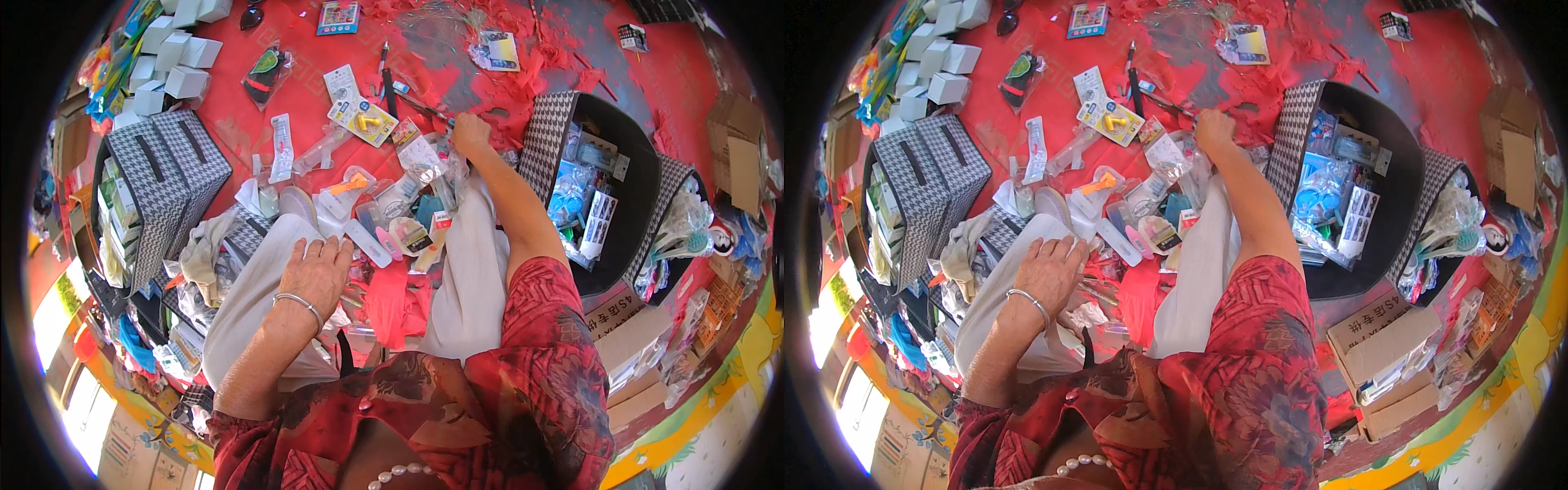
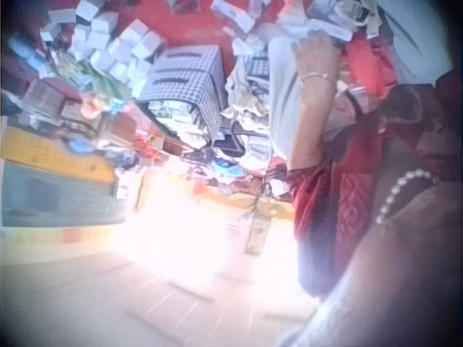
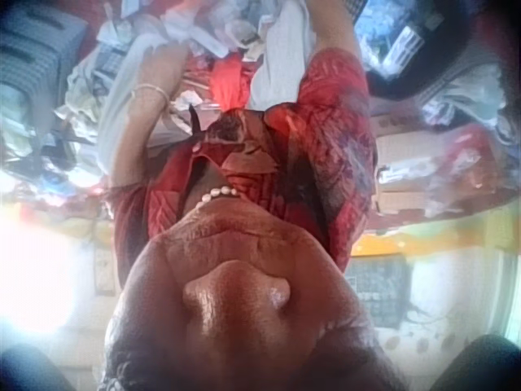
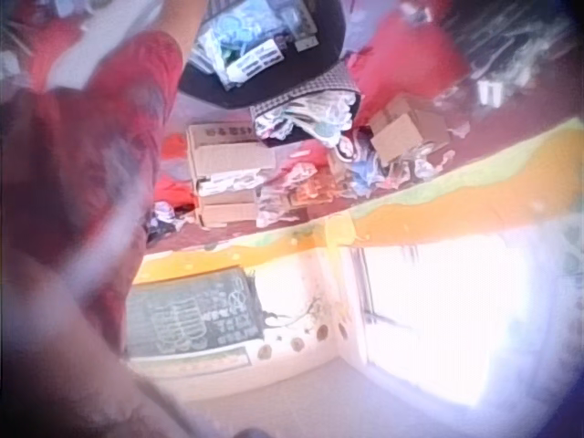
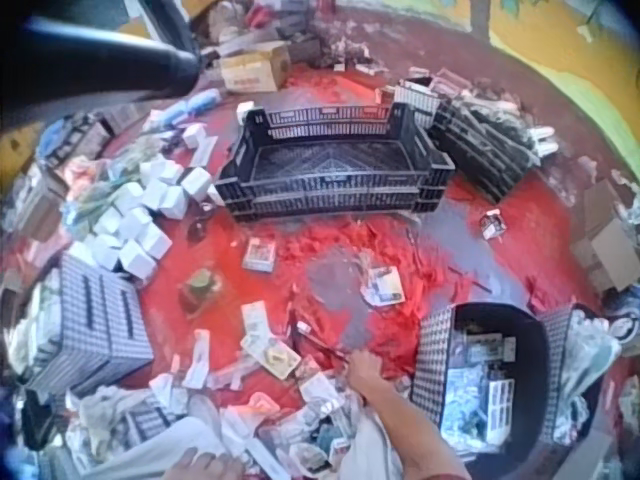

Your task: The person sits on the floor and sorts through various stationery items, including pens, pencils, and packaged goods. They pick up items, inspect them, and place them into a nearby basket or back onto the floor.

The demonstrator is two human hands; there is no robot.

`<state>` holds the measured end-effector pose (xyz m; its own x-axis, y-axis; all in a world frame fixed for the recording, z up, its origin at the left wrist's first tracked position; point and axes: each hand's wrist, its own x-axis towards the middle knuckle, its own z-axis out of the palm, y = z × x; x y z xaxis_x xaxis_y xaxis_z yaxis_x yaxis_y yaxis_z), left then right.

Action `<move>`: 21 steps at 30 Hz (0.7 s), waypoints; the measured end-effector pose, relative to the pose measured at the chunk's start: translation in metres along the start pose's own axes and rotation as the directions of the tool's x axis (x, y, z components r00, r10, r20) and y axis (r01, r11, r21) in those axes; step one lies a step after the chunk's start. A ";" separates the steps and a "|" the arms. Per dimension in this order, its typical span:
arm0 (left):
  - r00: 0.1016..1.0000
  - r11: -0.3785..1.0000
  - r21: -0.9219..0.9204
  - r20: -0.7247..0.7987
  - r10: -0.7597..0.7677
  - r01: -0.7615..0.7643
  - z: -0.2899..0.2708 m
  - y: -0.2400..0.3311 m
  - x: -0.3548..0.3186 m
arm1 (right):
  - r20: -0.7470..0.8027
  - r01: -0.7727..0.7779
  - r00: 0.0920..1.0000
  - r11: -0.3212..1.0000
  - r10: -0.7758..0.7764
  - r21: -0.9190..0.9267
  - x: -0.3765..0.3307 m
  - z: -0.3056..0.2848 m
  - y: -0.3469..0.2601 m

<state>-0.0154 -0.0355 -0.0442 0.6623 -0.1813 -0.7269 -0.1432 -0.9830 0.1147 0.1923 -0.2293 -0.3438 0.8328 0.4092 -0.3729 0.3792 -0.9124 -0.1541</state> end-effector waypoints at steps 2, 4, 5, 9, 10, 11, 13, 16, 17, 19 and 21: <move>1.000 1.000 -0.001 0.025 -0.005 0.005 0.001 0.003 0.004 | -0.014 0.012 1.000 1.000 -0.012 -0.011 0.005 0.001 0.009; 0.997 1.000 0.007 0.076 -0.016 0.015 0.003 0.007 0.007 | -0.086 0.007 0.996 1.000 -0.007 0.002 0.009 -0.001 0.020; 0.996 1.000 0.026 0.085 -0.019 0.017 0.003 0.009 0.008 | 0.015 0.075 0.997 0.997 -0.075 -0.023 0.011 -0.003 0.025; 0.996 1.000 0.011 0.083 0.017 -0.018 0.007 0.019 0.009 | 0.153 0.062 0.986 0.998 -0.065 0.022 0.010 -0.009 0.045; 0.997 1.000 0.002 0.079 0.021 -0.021 0.008 0.019 0.009 | 0.120 0.015 0.992 0.997 -0.025 0.080 0.010 -0.010 0.048; 0.997 1.000 0.011 0.069 0.028 -0.028 0.008 0.020 0.008 | 0.099 -0.071 0.993 0.989 0.059 0.126 0.011 -0.012 0.053; 0.997 1.000 0.025 0.080 0.015 -0.017 0.010 0.018 0.008 | 0.062 -0.198 0.980 0.946 0.188 0.256 0.014 -0.015 0.060; 0.997 0.998 0.061 0.077 -0.008 0.003 0.013 0.014 0.009 | 0.412 -0.444 0.895 0.406 0.169 0.799 0.019 -0.021 0.067; 0.997 0.997 0.075 0.078 -0.016 0.010 0.014 0.013 0.010 | 0.450 -0.453 0.890 0.250 0.073 0.855 0.021 -0.023 0.068; 0.995 0.998 0.061 0.095 -0.010 0.004 0.014 0.013 0.010 | 0.494 -0.496 0.868 -0.047 -0.053 0.867 0.022 -0.027 0.066; 0.995 0.998 0.057 0.103 -0.007 0.002 0.013 0.012 0.009 | 0.464 -0.477 0.878 -0.130 -0.121 0.869 0.023 -0.031 0.061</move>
<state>-0.0207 -0.0489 -0.0587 0.5840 -0.1702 -0.7937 -0.1837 -0.9801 0.0749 0.2471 -0.2747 -0.3335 0.4980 0.4632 -0.7331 -0.7972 -0.0882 -0.5972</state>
